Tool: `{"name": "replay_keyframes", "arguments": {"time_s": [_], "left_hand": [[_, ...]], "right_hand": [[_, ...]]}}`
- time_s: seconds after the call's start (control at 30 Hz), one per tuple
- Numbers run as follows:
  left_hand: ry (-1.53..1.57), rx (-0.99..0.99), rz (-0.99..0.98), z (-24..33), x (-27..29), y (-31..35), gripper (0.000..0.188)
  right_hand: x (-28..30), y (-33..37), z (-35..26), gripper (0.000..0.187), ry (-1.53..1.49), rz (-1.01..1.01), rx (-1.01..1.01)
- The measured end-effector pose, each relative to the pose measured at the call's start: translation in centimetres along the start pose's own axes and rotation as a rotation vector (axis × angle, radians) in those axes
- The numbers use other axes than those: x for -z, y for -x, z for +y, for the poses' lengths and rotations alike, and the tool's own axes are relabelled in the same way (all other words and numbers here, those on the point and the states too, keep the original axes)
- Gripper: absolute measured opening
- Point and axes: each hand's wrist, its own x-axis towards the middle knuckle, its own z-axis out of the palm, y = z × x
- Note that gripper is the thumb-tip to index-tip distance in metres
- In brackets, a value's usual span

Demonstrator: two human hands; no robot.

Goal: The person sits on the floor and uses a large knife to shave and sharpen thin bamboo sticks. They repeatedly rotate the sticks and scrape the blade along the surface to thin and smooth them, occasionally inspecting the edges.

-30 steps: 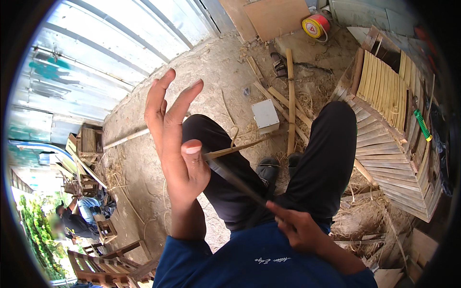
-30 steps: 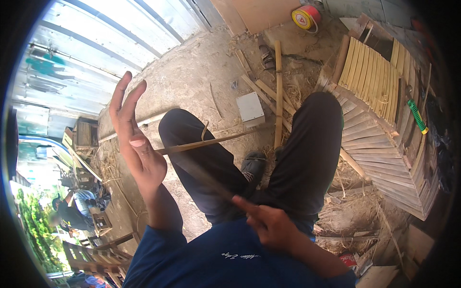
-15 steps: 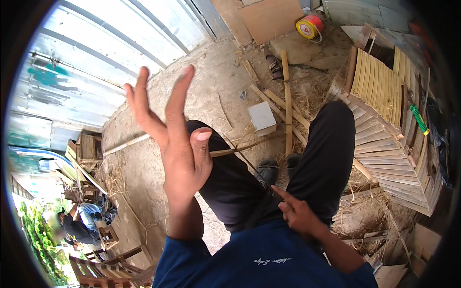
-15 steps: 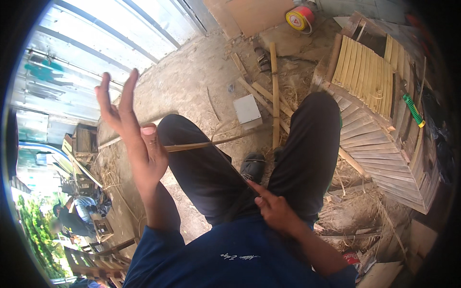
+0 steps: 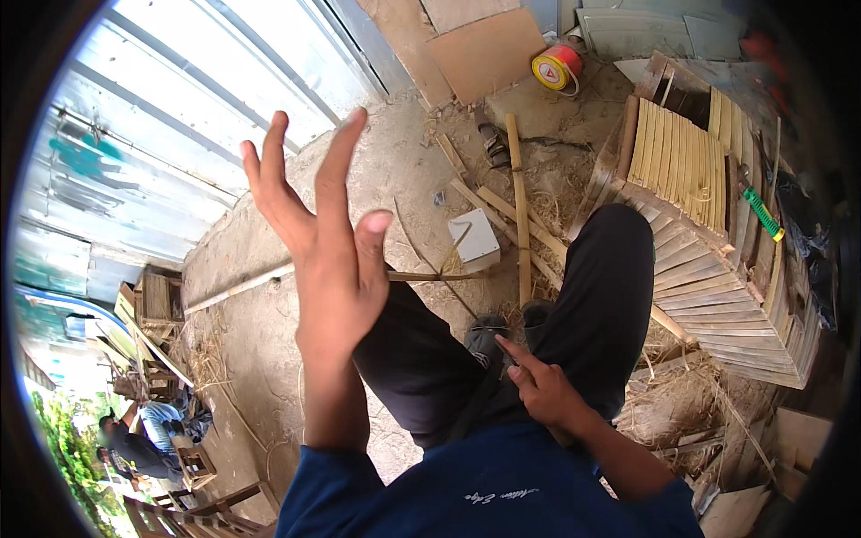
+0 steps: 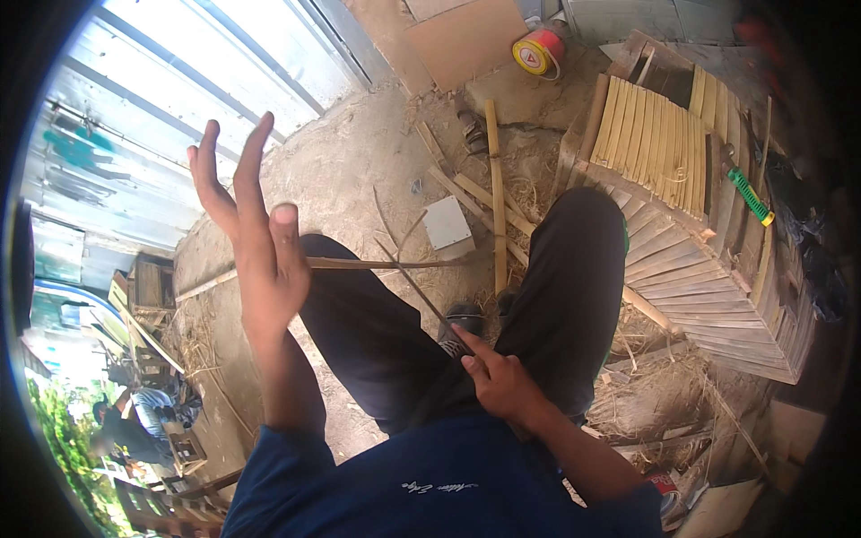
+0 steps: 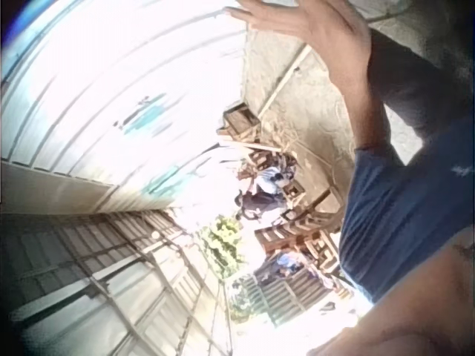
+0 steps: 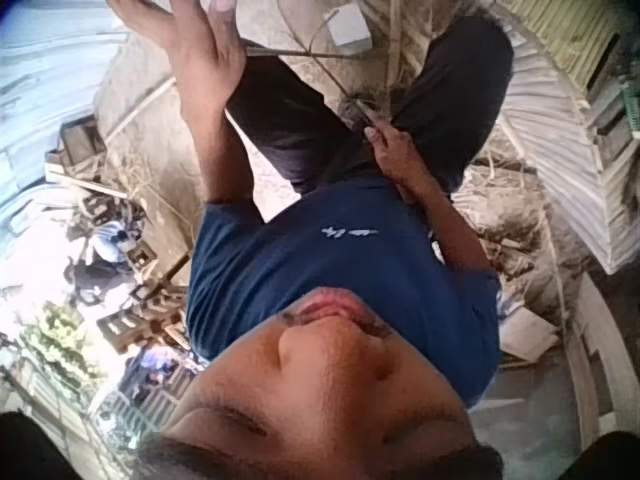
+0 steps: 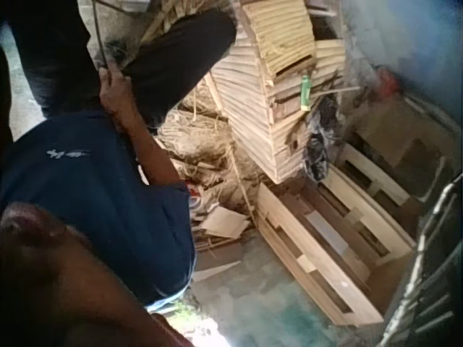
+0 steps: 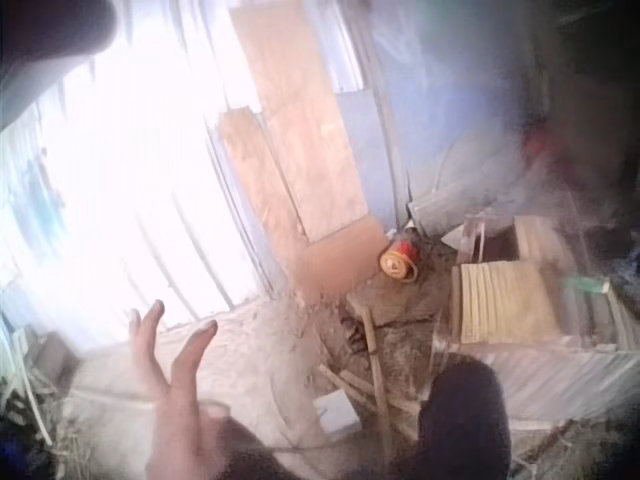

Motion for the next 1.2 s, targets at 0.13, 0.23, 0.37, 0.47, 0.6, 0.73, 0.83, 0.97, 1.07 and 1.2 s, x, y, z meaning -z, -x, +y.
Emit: {"name": "replay_keyframes", "arguments": {"time_s": [0.13,0.23,0.37,0.47,0.6,0.73,0.83,0.97,1.07,1.2], "left_hand": [[-0.011,-0.025,-0.031,-0.3,-0.4,-0.4,0.05],[-0.022,-0.076,0.011,-0.6,-1.2,-0.8,0.049],[0.007,-0.085,-0.032,-0.7,-1.9,-1.4,0.045],[0.031,-0.073,-0.063,-0.9,-2.1,-2.2,0.044],[0.001,-0.08,-0.121,-0.8,-2.0,-2.7,0.044],[0.099,-0.066,-0.111,-0.6,-2.2,-2.7,0.045],[0.009,-0.144,-0.103,-0.7,-2.6,-2.9,0.054],[0.025,-0.114,-0.056,-1.0,-3.1,-3.5,0.062],[-0.004,-0.13,-0.061,-1.0,-3.1,-3.4,0.067],[-0.041,-0.071,-0.112,-1.1,-2.5,-2.9,0.072]], "right_hand": [[-0.2,1.7,-1.0,0.054,0.014,-0.008,0.045],[-1.3,1.9,-1.3,0.054,-0.026,0.025,0.236],[-2.6,-1.1,0.0,0.055,-0.019,0.171,0.297],[-1.8,-2.7,1.5,0.054,-0.019,0.121,-0.046],[-1.4,-2.0,1.3,0.053,0.014,0.073,-0.032],[-1.3,-1.2,-1.0,0.054,0.029,-0.003,-0.146],[-1.1,-1.0,-3.0,0.056,-0.113,0.037,0.072],[-0.8,-2.1,-4.3,0.06,-0.178,0.043,0.353],[-1.8,-4.9,-3.1,0.061,-0.173,0.096,0.553],[-2.7,-10.3,2.1,0.06,0.005,0.132,0.407]]}}
